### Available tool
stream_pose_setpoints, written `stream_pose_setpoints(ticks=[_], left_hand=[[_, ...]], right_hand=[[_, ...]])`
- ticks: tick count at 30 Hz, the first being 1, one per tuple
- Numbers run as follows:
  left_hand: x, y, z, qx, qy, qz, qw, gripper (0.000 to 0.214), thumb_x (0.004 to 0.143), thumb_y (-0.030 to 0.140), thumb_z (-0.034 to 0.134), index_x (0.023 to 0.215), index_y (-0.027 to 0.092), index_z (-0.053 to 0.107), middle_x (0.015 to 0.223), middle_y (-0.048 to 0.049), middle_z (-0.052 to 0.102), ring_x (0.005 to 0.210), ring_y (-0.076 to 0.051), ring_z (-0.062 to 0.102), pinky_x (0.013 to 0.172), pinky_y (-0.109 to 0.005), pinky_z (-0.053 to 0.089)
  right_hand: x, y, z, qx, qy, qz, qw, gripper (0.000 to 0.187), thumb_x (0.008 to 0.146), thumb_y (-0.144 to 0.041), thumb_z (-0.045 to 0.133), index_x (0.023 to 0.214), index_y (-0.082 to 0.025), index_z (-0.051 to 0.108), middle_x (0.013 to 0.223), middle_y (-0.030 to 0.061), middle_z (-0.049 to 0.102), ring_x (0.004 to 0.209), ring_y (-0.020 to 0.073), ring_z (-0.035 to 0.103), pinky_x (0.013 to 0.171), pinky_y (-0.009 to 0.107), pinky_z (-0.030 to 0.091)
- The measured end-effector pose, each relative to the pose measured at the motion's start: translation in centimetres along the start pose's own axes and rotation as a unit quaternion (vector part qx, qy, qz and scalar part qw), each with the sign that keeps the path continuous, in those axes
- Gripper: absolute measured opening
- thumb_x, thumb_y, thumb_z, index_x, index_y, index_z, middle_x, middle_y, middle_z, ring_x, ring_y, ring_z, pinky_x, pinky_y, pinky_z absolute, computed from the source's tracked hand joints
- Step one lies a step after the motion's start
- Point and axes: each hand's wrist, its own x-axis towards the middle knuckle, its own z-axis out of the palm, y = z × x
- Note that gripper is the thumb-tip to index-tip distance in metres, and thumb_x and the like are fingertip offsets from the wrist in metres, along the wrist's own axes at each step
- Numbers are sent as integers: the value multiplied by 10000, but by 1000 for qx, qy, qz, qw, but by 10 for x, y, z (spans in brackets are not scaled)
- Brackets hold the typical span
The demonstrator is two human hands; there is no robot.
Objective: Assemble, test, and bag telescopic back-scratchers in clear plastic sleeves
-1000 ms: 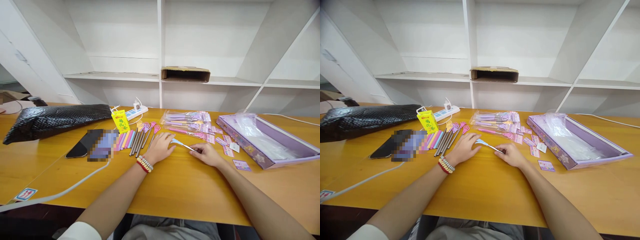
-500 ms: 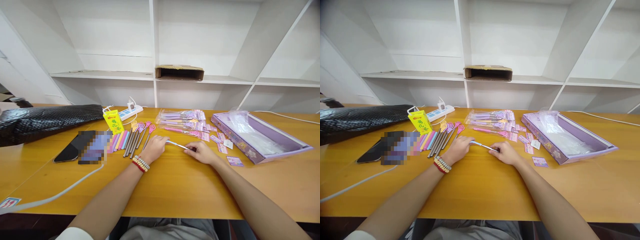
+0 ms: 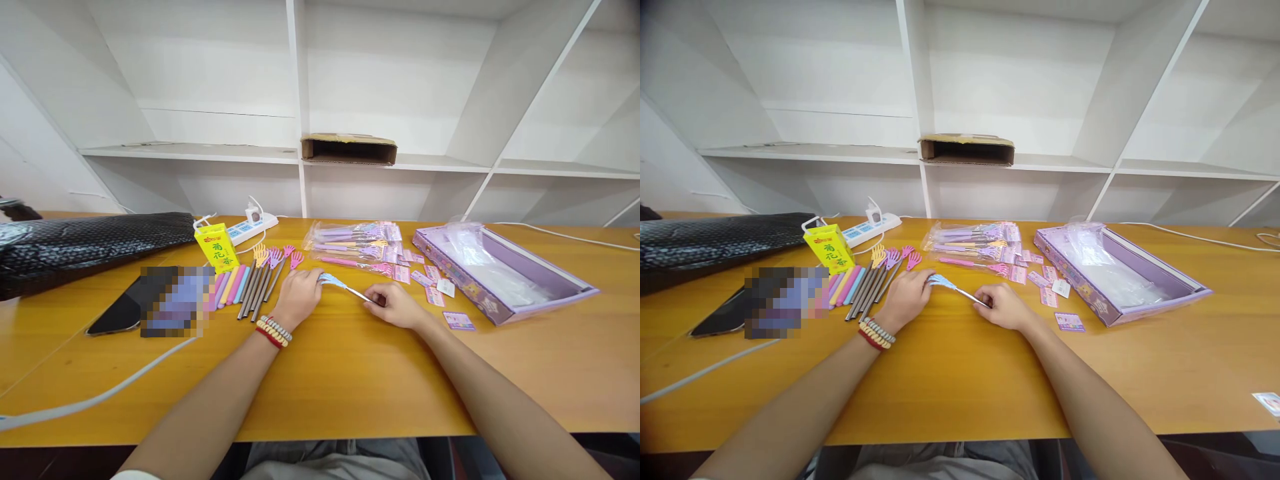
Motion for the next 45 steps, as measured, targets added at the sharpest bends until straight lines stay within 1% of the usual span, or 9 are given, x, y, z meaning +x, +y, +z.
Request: stream_pose_setpoints(ticks=[5,9,18,23,27,31,36,41,45], left_hand=[[-1,1,1,25,-28,-16,999,227,837,241,424,785,181,636,765,-69,668,755,-212,610,750,-348,422],[-1,3,-2,20,-43,-19,999,269,856,268,401,735,178,623,740,-71,660,739,-205,605,724,-334,413],[-3,8,-5,-27,-48,-33,998,213,844,260,442,776,173,624,772,-64,659,769,-202,602,725,-318,427],[-1,11,-4,-111,-16,-31,993,222,859,207,404,923,173,614,911,-62,664,876,-190,599,800,-310,435],[-1,20,-9,-160,6,-75,984,384,865,323,437,1211,159,461,966,-70,637,871,-185,592,787,-318,446],[-5,36,-22,-195,-62,-16,979,369,863,458,409,1052,166,533,897,-53,624,840,-175,578,778,-313,436],[-10,51,-27,-182,-162,122,962,333,861,473,410,876,180,568,825,-44,629,771,-174,578,729,-300,416],[-11,41,-14,-143,-143,102,974,224,900,272,360,963,180,554,886,-59,634,806,-178,587,742,-300,422],[-10,36,-14,-126,-122,80,981,252,913,327,326,962,190,532,902,-56,632,822,-181,594,724,-295,415]], right_hand=[[-3,-2,-2,8,-16,16,1000,106,775,-258,513,774,-177,581,555,-41,471,487,79,388,464,210,285],[-4,-8,-5,-1,-19,10,1000,191,792,-290,507,915,-183,608,532,-49,440,476,85,375,469,221,284],[-5,-9,-5,12,-45,-1,999,296,861,-406,436,934,-195,630,616,-25,503,516,92,386,493,233,290],[-5,-15,-1,73,-48,26,996,245,842,-381,458,900,-186,595,517,-52,406,468,89,351,457,229,259],[-1,-19,7,255,-31,79,963,261,808,-450,524,842,-192,508,496,-71,418,424,78,389,420,208,286],[5,-21,14,383,31,107,917,370,734,-495,617,845,-216,399,479,-83,491,352,80,423,345,181,252],[7,-24,17,428,59,107,895,457,682,-537,649,745,-230,316,545,-25,615,337,112,476,311,196,274],[7,-16,14,437,88,105,889,395,760,-579,539,718,-198,442,611,14,614,479,123,549,373,207,315],[6,-12,8,479,99,120,864,407,778,-594,496,790,-188,522,567,3,555,450,102,482,398,217,301]])
